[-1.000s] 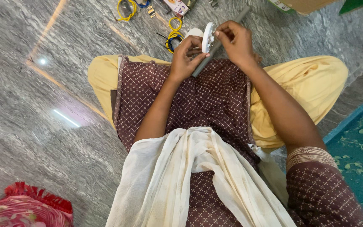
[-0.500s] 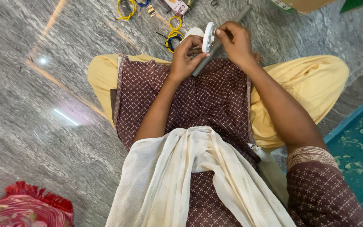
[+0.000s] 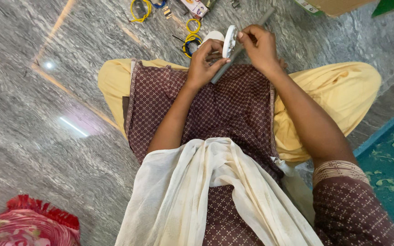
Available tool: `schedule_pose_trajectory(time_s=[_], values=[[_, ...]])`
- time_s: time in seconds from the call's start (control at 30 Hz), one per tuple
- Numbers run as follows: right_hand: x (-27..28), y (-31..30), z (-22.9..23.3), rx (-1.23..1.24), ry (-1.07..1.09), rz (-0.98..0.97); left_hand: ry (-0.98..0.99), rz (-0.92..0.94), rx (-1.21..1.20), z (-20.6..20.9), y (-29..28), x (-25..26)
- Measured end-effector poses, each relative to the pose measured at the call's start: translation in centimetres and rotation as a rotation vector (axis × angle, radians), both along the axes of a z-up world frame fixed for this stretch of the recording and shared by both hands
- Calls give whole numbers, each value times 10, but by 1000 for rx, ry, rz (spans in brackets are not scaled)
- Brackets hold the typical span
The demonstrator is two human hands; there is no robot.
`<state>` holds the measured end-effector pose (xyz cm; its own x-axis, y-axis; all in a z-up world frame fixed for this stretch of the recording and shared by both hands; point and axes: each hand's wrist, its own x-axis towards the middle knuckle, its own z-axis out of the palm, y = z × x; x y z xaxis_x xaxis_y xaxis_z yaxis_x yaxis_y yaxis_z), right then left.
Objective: The person sits on the floor and assembles a small electrical fixture. They attach a white circular component to a gray pipe, then handle and tie yellow wires, and finally place the assembled parts into a cardboard box.
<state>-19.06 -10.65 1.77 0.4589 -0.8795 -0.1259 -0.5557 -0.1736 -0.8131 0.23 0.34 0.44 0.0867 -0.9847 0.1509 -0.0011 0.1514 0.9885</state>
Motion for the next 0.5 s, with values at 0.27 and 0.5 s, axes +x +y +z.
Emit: schedule_pose_trajectory(time_s=[0.27, 0.5], values=[[2, 1, 15, 74, -320, 26, 34, 28, 17, -3, -2, -1], [-1, -5, -3, 196, -271, -101, 155, 78, 28, -18, -6, -3]])
